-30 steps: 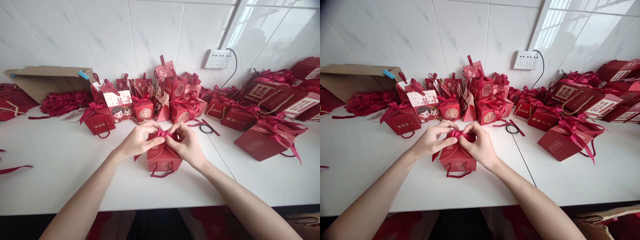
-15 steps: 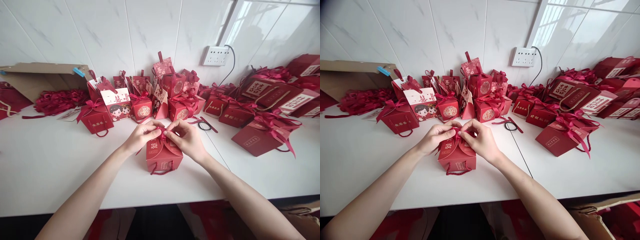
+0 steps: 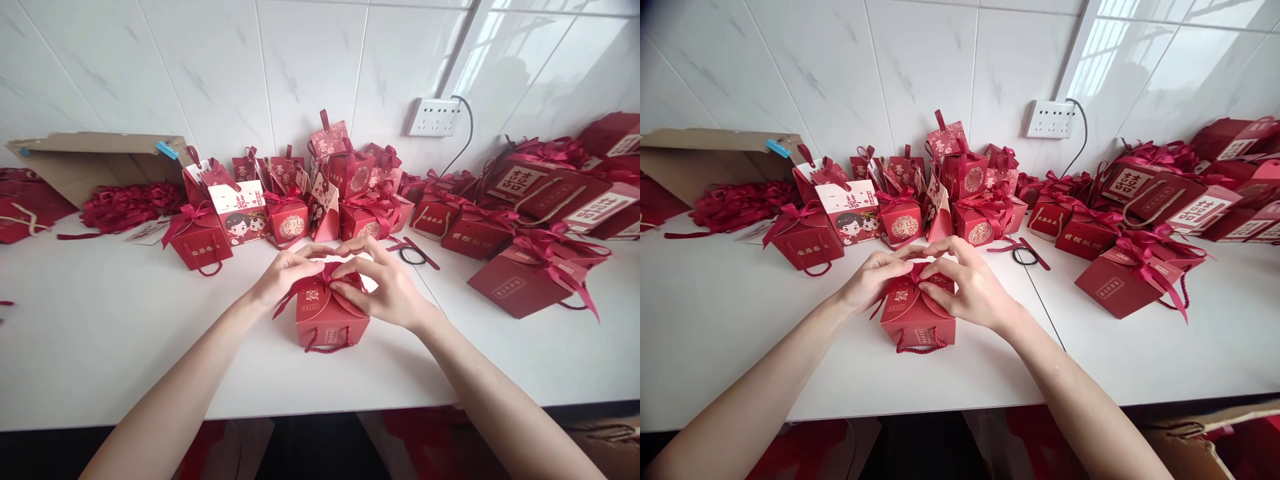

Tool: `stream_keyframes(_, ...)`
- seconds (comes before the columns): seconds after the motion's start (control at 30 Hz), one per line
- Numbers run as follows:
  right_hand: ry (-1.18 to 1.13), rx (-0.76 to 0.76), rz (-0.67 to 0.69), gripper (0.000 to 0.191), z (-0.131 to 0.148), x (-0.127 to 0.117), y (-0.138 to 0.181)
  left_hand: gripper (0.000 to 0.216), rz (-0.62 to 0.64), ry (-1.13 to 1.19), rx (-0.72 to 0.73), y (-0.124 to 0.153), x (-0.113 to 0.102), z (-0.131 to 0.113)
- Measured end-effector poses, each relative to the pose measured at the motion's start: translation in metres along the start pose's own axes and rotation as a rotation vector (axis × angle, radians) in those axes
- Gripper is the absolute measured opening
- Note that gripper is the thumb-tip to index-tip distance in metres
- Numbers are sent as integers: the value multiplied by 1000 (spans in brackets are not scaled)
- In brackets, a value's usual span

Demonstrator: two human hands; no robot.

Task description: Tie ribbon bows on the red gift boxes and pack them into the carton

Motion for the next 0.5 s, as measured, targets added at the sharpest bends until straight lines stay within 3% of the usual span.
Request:
stream_keyframes(0.2, 55, -82, 15, 10, 8, 0, 1, 24, -13, -114, 11, 1, -7, -3)
stream_keyframes(0.33, 49, -74, 46, 11, 6, -2, 0, 36, -74, -401, 75, 4, -16, -20)
stream_keyframes(0.5, -52, -17, 142, 12, -5, -4, -1, 30, -170, -659, 56, 9, -23, -36)
Point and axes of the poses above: each hand's wrist, its own y-axis away from the middle knuckle, its own x-axis out of the palm, z = x × y, the point moved 10 cm from there along -y, towards the middle knuckle, and after that the axes turned 2 degrees about -z, right-handed, at the moved point
